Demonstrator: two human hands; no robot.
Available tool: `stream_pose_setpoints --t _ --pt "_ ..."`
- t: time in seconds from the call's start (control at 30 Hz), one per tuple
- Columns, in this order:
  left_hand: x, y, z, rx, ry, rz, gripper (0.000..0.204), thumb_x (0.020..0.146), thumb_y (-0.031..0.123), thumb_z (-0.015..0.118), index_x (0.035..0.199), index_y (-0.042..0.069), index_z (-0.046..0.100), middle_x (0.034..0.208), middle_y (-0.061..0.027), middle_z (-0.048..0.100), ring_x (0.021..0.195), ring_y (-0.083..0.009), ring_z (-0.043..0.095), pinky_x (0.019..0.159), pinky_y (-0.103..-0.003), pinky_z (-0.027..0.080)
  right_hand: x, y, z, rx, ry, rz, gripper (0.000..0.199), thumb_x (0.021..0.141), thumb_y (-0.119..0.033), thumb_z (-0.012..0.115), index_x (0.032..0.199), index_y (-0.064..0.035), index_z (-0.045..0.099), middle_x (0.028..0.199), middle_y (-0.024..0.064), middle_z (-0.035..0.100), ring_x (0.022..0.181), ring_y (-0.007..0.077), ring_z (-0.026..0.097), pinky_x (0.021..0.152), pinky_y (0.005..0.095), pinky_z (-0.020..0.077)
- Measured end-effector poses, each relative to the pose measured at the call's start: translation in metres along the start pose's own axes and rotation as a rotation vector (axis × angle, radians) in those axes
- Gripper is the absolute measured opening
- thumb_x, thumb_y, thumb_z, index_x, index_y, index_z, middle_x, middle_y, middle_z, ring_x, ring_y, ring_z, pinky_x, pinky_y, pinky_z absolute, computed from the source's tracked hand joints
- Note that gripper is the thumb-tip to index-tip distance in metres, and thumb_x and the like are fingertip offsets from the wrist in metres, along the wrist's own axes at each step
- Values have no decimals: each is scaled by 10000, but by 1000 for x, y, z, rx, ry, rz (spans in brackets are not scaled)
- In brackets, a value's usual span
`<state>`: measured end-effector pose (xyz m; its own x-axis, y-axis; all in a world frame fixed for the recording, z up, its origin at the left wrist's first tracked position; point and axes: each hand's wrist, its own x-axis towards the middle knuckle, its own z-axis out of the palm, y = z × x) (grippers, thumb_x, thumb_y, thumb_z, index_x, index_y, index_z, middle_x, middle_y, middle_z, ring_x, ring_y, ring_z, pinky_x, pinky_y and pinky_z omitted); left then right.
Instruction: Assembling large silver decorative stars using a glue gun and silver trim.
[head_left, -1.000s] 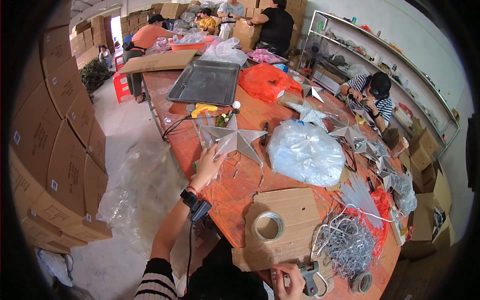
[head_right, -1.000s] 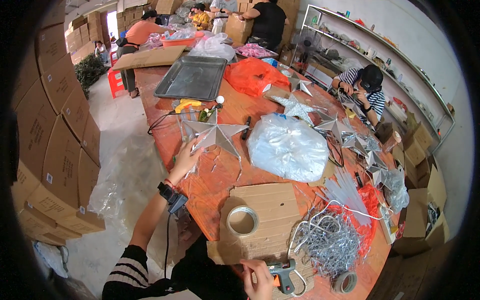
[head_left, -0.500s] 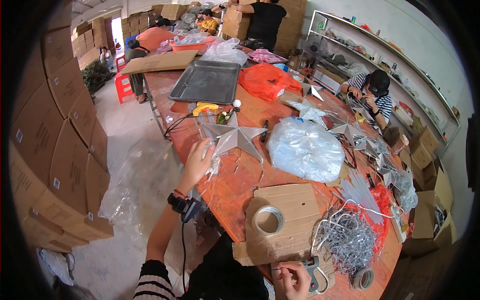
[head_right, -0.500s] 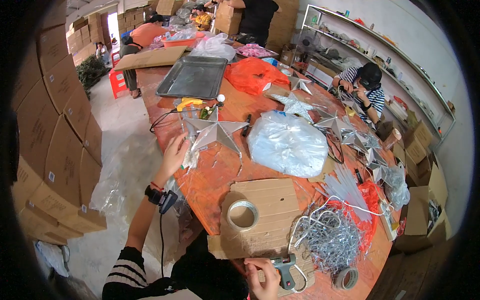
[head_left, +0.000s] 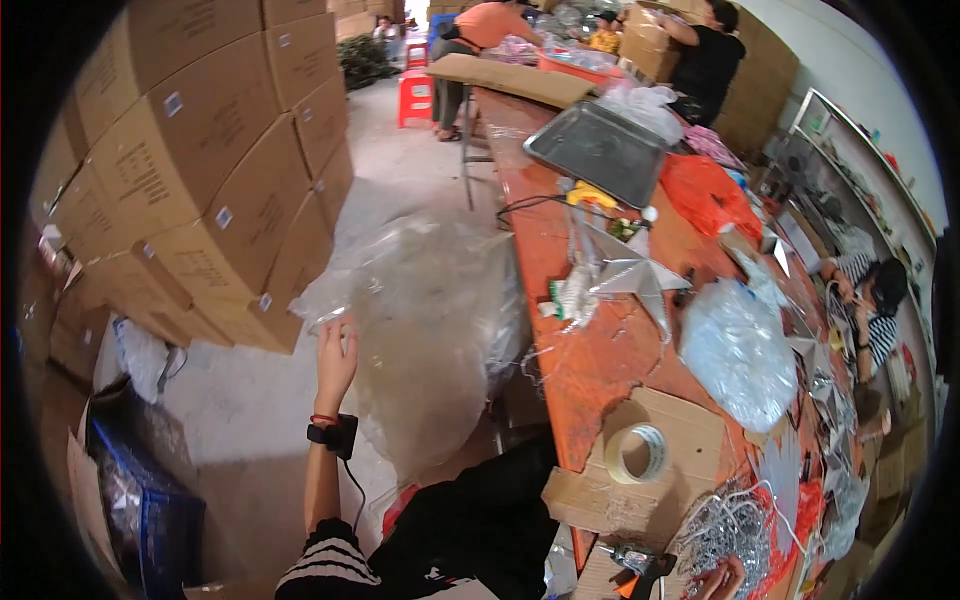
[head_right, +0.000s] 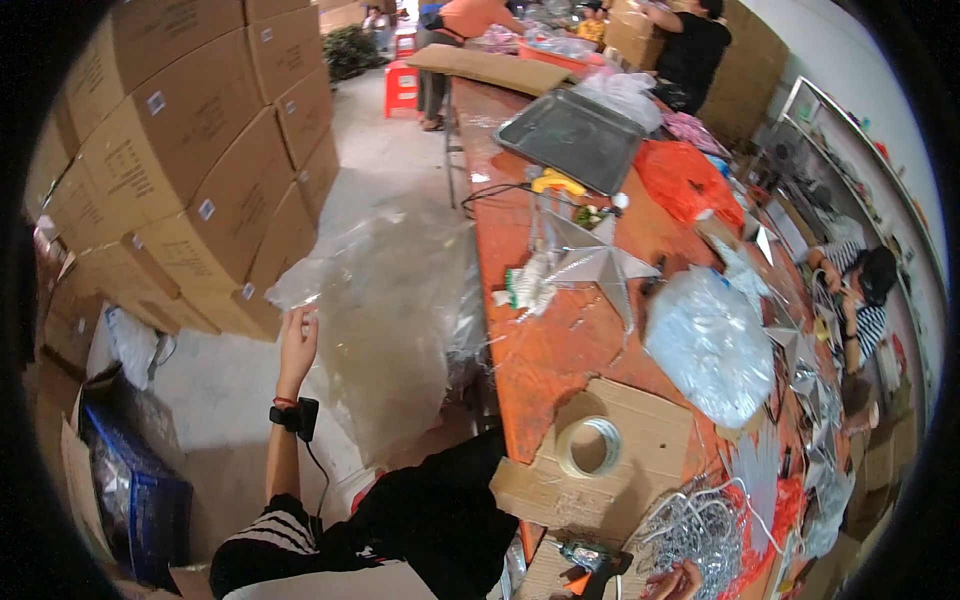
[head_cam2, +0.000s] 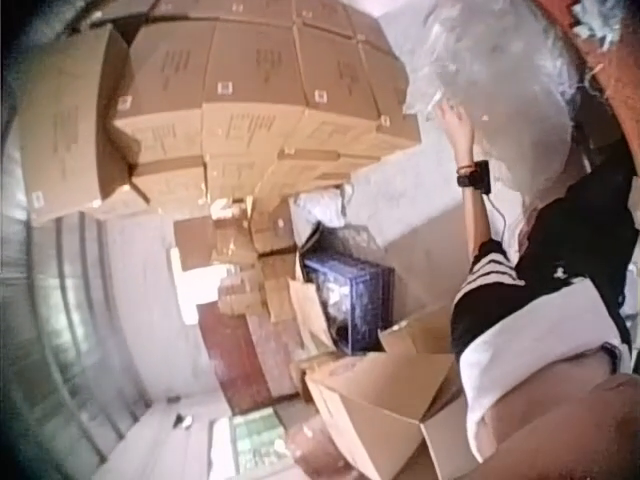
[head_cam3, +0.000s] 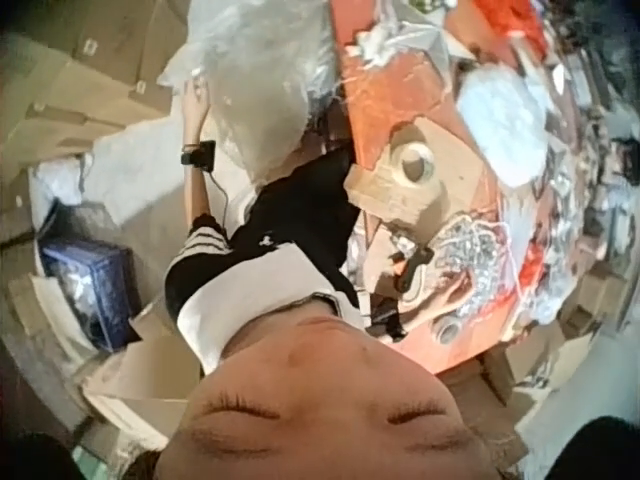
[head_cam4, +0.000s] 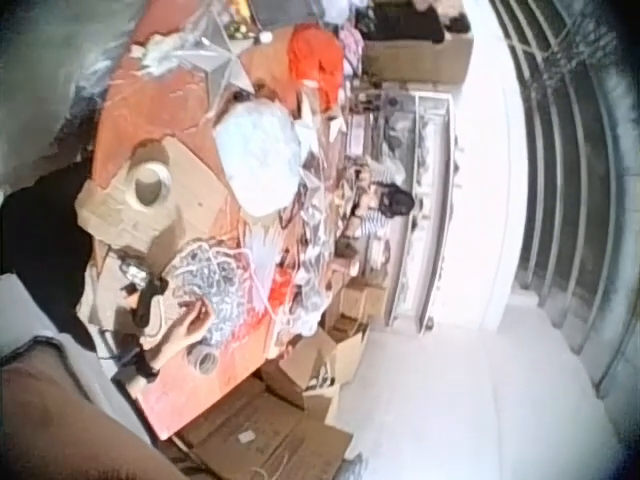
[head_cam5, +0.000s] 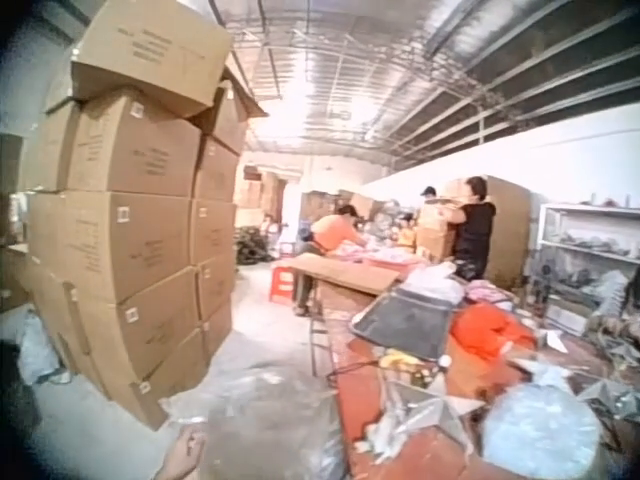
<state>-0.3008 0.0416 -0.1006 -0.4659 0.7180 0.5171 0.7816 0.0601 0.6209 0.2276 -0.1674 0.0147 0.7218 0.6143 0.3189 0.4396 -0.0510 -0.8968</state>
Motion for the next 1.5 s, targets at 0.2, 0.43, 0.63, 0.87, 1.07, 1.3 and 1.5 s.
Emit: stream_pose_setpoints --t 0.2,0.43,0.63,0.87,1.07,1.3,1.5 --pt "-80 -141 11 61 -198 -388 330 822 266 530 1043 22 514 849 -179 581 707 -291 561 644 -370 450 3 4 -10 -115 49 -65 213 883 -126 468 1051 0 506 698 71 514 567 121 455 507 233 385" --pt "-108 -174 67 -97 -284 -798 609 769 427 550 1147 -33 421 997 -272 540 956 -364 522 810 -385 416 16 37 -16 -121 140 -183 214 885 -143 467 996 34 510 699 103 518 561 149 469 522 262 400" --pt "-110 -176 113 385 -395 -1050 1145 638 709 502 1320 -62 2 1240 -349 320 1155 -425 357 991 -426 245 1 30 -7 -165 152 -163 211 885 -145 467 985 35 512 699 103 518 559 151 471 522 262 401" --pt "-146 -183 87 -381 -567 -1417 741 663 620 581 1131 55 477 967 -87 528 894 -235 534 792 -397 423 -8 21 3 -223 120 -126 209 885 -148 467 973 36 515 698 104 518 557 153 473 522 263 401" --pt "-124 -169 47 -481 -444 -1079 402 760 439 536 949 91 603 825 -19 578 673 -144 530 571 -275 424 -8 8 0 -269 20 -88 207 885 -150 467 962 36 517 697 104 519 556 154 475 522 263 401" --pt "-55 -112 2 -738 -298 -984 449 807 429 493 1084 79 548 995 3 563 835 -109 511 682 -251 404 -6 10 7 -207 -115 -155 194 887 -146 461 927 34 522 709 107 524 555 159 479 518 265 400" --pt "0 -9 -36 -1000 -271 -786 478 855 377 461 1213 62 435 1172 6 458 1050 -102 419 845 -249 337 -10 4 11 -175 -70 -209 170 888 -117 451 917 34 522 703 104 520 551 158 471 514 267 393"
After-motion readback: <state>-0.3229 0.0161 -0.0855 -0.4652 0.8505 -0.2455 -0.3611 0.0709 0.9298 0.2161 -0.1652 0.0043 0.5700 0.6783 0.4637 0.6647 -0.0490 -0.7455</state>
